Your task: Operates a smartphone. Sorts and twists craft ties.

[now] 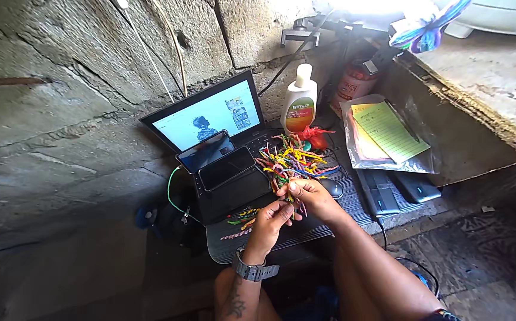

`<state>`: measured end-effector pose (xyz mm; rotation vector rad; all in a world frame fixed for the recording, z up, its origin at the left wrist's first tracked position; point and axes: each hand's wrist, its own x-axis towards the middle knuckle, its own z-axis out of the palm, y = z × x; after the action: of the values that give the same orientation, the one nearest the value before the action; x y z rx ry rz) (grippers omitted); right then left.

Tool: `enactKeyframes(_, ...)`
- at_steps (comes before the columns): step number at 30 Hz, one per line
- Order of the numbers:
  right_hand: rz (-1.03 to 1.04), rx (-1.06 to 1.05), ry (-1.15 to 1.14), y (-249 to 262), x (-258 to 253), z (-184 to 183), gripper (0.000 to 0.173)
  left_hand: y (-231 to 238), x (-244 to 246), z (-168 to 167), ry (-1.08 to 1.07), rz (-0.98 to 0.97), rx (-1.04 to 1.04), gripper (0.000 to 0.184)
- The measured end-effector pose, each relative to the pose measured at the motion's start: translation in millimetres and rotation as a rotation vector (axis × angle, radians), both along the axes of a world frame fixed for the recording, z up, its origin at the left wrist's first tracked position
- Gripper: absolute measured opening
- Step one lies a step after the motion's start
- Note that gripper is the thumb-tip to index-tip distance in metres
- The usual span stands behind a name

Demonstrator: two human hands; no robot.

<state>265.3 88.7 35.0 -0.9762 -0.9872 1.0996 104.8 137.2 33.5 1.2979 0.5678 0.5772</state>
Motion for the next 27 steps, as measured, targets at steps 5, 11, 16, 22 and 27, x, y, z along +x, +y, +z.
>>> enactKeyframes(5,-0.006,0.041,-0.091,-0.6,2.4,-1.2,0.033,0.5,-1.9,-1.8,-0.035,-0.099,-0.071,0.02)
enactKeyframes(11,-0.176,0.114,-0.325,1.0,-0.8,-4.9,0.03,-0.9,-0.1,-2.0,-0.114,-0.051,-0.107,0.014)
enactKeyframes(16,-0.332,0.046,-0.515,1.5,-5.2,-6.4,0.03,1.2,2.6,-5.9,0.048,0.075,0.104,0.014)
enactKeyframes(22,-0.516,-0.097,-0.803,5.7,-14.4,-10.8,0.039,-4.6,8.7,-5.0,0.34,0.21,0.416,0.014)
enactKeyframes(27,-0.172,-0.069,-0.327,5.1,-0.2,-2.3,0.03,1.0,3.3,-5.3,0.097,0.139,0.114,0.003)
